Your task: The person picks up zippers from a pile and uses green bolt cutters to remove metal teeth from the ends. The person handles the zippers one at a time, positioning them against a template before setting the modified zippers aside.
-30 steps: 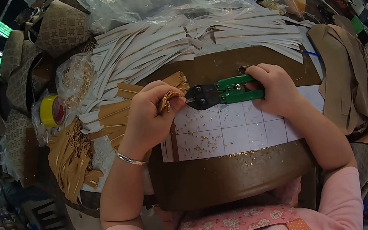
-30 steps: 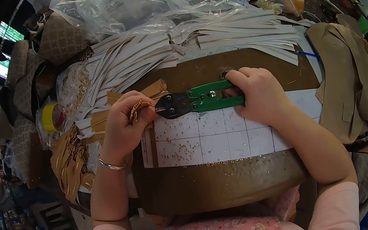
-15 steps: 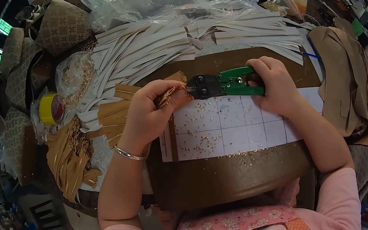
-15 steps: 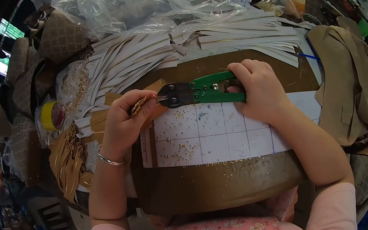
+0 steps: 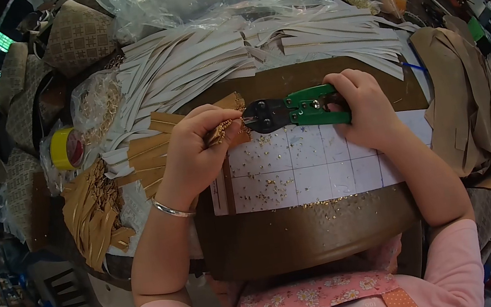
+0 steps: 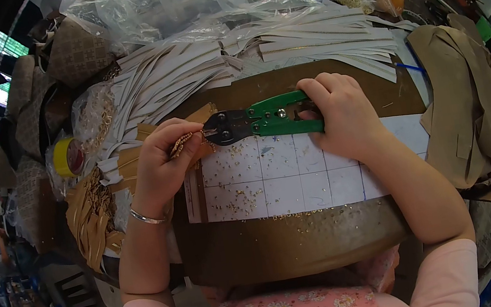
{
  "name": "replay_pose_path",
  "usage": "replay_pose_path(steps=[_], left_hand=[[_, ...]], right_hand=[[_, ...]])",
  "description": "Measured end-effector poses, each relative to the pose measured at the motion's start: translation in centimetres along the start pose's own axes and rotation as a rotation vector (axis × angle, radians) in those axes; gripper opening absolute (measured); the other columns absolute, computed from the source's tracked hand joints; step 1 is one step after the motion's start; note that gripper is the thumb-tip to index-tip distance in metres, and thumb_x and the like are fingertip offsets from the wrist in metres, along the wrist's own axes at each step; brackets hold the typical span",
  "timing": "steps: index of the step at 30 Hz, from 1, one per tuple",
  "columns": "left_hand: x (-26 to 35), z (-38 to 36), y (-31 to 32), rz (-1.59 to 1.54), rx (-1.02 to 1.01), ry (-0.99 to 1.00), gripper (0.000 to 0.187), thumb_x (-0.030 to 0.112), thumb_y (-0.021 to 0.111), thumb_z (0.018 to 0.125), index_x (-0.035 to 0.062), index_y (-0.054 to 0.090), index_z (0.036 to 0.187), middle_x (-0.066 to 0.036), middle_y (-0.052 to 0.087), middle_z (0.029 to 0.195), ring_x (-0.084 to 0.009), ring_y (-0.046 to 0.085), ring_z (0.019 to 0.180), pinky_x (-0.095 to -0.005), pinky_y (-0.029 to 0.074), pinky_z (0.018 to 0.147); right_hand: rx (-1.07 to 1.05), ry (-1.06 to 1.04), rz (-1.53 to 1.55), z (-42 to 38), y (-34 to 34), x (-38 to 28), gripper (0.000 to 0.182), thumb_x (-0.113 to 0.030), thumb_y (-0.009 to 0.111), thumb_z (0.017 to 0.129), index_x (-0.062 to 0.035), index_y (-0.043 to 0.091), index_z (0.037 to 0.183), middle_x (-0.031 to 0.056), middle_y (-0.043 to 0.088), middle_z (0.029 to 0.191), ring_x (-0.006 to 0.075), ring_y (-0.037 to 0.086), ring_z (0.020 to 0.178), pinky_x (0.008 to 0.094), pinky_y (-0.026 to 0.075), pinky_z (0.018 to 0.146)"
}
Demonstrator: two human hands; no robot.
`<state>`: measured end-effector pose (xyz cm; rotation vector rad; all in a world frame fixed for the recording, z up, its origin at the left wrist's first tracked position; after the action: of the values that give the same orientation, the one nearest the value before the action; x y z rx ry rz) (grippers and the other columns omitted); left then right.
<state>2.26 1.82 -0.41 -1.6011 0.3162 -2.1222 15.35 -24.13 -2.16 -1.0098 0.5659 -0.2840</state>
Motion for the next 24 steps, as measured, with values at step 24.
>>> replay_pose_path(steps=[24], left_hand=[[0.67,-0.19,-0.1,0.1,-0.006,0.031,0.006,-0.002,0.069,0.083,-0.003,0.068,0.09,-0.008,0.065,0.083,-0.0168,0.06,0.072,-0.0271,0.048,0.065]], right_hand=[[-0.107,0.05,0.029,-0.15,-0.05,0.08,0.031,-0.005,0.07,0.068,-0.0054,0.06,0.097,0.0125,0.061,0.083,0.0345,0.061,0.076,0.0429,0.049,0.069]])
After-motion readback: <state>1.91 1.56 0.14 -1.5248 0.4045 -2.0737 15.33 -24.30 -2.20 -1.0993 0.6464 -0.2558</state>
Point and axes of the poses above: each hand's wrist, its own z-axis towards the middle knuckle, its own y-axis out of the palm, x = y × z, the point moved 1 cm from there along z, towards the middle knuckle
